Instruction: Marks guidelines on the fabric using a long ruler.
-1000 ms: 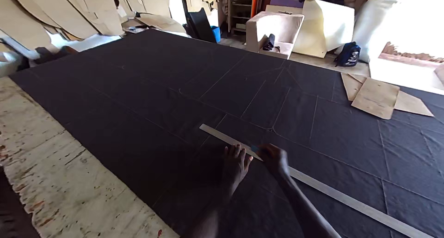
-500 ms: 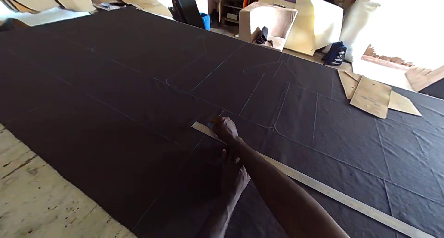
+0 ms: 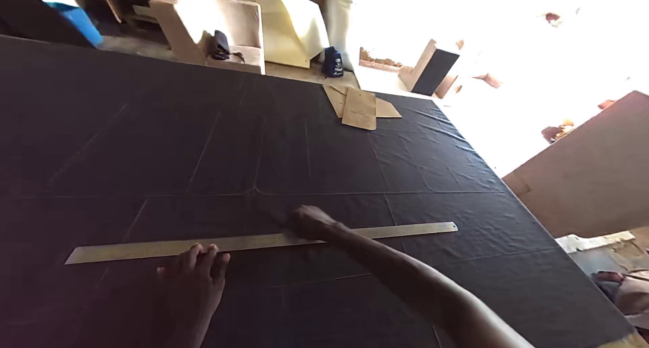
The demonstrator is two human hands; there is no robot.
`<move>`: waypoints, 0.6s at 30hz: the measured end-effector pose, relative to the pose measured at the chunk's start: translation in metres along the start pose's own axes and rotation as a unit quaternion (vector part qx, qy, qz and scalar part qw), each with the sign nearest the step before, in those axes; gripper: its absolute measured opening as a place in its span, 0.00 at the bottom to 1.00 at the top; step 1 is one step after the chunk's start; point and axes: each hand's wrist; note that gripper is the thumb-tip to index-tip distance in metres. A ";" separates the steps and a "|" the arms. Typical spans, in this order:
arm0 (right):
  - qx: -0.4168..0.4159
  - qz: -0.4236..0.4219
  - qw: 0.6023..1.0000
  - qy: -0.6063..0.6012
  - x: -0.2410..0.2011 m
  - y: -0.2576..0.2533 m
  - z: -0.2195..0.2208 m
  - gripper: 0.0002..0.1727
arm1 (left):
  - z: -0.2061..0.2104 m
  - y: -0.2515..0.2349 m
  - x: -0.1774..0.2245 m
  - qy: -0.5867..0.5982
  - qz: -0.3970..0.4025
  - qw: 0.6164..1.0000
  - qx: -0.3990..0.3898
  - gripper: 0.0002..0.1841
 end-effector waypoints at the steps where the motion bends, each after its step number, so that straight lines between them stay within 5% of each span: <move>1: -0.001 0.019 1.000 0.004 0.027 0.030 -0.002 0.08 | 0.000 0.000 0.000 0.002 0.006 1.000 0.007 0.35; 9: 0.008 0.117 0.991 0.060 0.198 0.211 -0.016 0.09 | -0.004 0.001 0.007 -0.008 0.000 1.000 -0.003 0.36; 13: 0.057 0.196 0.976 0.076 0.206 0.243 -0.014 0.12 | -0.004 0.001 0.006 -0.015 0.008 1.000 0.004 0.36; 18: 0.202 0.376 0.904 -0.002 0.168 0.271 0.055 0.14 | -0.003 0.002 0.004 -0.019 0.014 1.000 -0.006 0.37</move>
Point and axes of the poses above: each hand's wrist, its own y-axis away from the middle knuckle, its own z-axis out of the palm, x = y × z, and after that the axes turned 10 degrees about y, right-handed
